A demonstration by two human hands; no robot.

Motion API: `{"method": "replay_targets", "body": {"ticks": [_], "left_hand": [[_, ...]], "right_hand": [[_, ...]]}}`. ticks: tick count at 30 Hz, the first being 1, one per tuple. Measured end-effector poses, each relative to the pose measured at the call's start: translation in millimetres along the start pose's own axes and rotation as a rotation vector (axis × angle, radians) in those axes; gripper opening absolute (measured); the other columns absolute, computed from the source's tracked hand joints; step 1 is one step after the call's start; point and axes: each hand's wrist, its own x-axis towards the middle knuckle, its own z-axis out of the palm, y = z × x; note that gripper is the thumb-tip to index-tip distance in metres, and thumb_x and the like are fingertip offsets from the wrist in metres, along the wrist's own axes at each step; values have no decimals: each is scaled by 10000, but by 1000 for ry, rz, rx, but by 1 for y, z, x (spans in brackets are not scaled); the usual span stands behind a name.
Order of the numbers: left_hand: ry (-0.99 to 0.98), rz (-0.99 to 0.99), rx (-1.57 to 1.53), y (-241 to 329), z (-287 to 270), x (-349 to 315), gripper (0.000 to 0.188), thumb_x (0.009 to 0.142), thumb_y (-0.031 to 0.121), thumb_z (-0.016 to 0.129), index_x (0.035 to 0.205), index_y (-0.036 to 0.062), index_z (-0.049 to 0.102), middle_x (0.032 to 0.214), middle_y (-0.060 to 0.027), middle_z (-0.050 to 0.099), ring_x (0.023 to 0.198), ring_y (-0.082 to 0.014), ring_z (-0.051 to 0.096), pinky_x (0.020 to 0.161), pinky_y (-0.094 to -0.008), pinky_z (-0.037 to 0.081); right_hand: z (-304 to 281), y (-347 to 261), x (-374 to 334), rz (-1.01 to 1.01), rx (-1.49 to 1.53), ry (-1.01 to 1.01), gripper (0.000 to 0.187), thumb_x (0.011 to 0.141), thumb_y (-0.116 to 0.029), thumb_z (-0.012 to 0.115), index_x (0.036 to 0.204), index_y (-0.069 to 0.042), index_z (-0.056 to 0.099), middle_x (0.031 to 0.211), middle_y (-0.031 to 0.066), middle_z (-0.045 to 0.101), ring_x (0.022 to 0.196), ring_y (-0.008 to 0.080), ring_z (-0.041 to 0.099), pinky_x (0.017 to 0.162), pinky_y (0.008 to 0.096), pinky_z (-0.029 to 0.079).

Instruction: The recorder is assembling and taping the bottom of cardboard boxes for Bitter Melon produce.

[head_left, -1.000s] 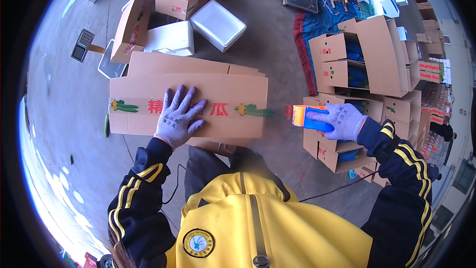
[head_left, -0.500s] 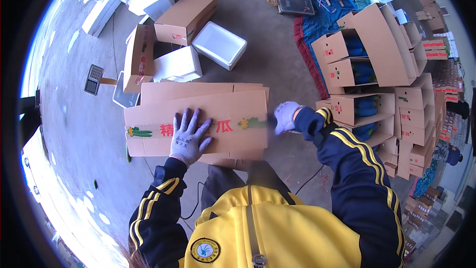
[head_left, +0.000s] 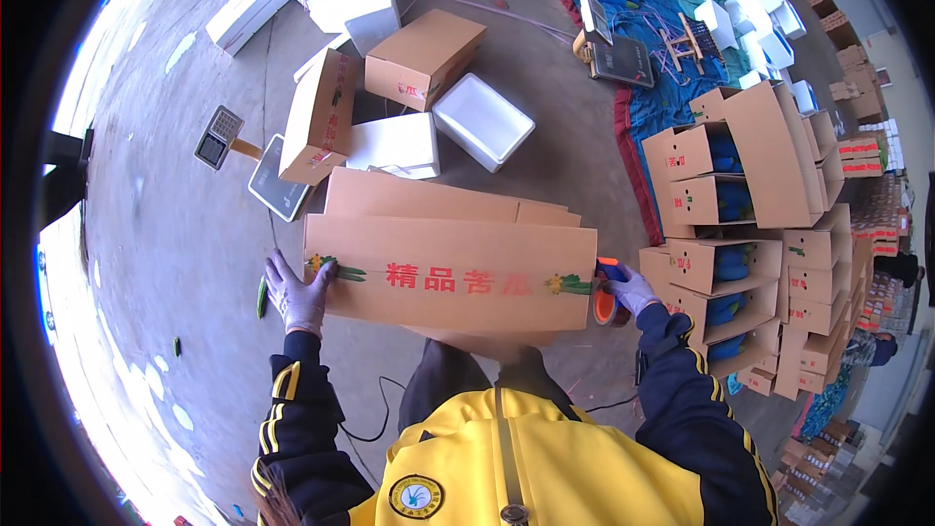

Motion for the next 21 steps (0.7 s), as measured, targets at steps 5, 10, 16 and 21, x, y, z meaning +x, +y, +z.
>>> {"method": "replay_targets", "body": {"ticks": [5, 10, 16, 21], "left_hand": [[-608, -160, -964, -16, 29, 74, 636, 914, 509, 644, 1246, -31, 591, 1107, -71, 669, 1010, -146, 609, 902, -276, 459], [179, -319, -1507, 5, -22, 174, 616, 981, 497, 512, 1457, 115, 425, 1478, -82, 433, 1357, -218, 382, 1113, -428, 270], [-430, -38, -1047, -97, 107, 179, 426, 963, 296, 617, 1323, 75, 563, 1242, -74, 595, 1199, -207, 525, 1003, -302, 411], [-583, -170, -1023, -106, 237, 127, 406, 988, 173, 554, 1353, 2, 510, 1373, -158, 534, 1209, -271, 566, 1012, -329, 467]], "right_hand": [[16, -45, 65, -363, 524, 145, 636, 863, -75, 720, 1429, -8, 438, 1314, 103, 585, 1193, 183, 556, 1034, 303, 420], [15, -203, 37, -612, 811, 275, 707, 869, -32, 681, 1481, -54, 329, 1334, 92, 536, 1152, 188, 578, 989, 306, 478], [57, -176, 9, -484, 760, 133, 639, 821, -64, 699, 1399, -91, 426, 1125, 13, 565, 948, 116, 583, 840, 261, 487], [70, -17, 27, -91, 913, 216, 494, 875, -264, 623, 1323, -86, 514, 1079, 93, 645, 1017, 208, 632, 968, 396, 501]]}}
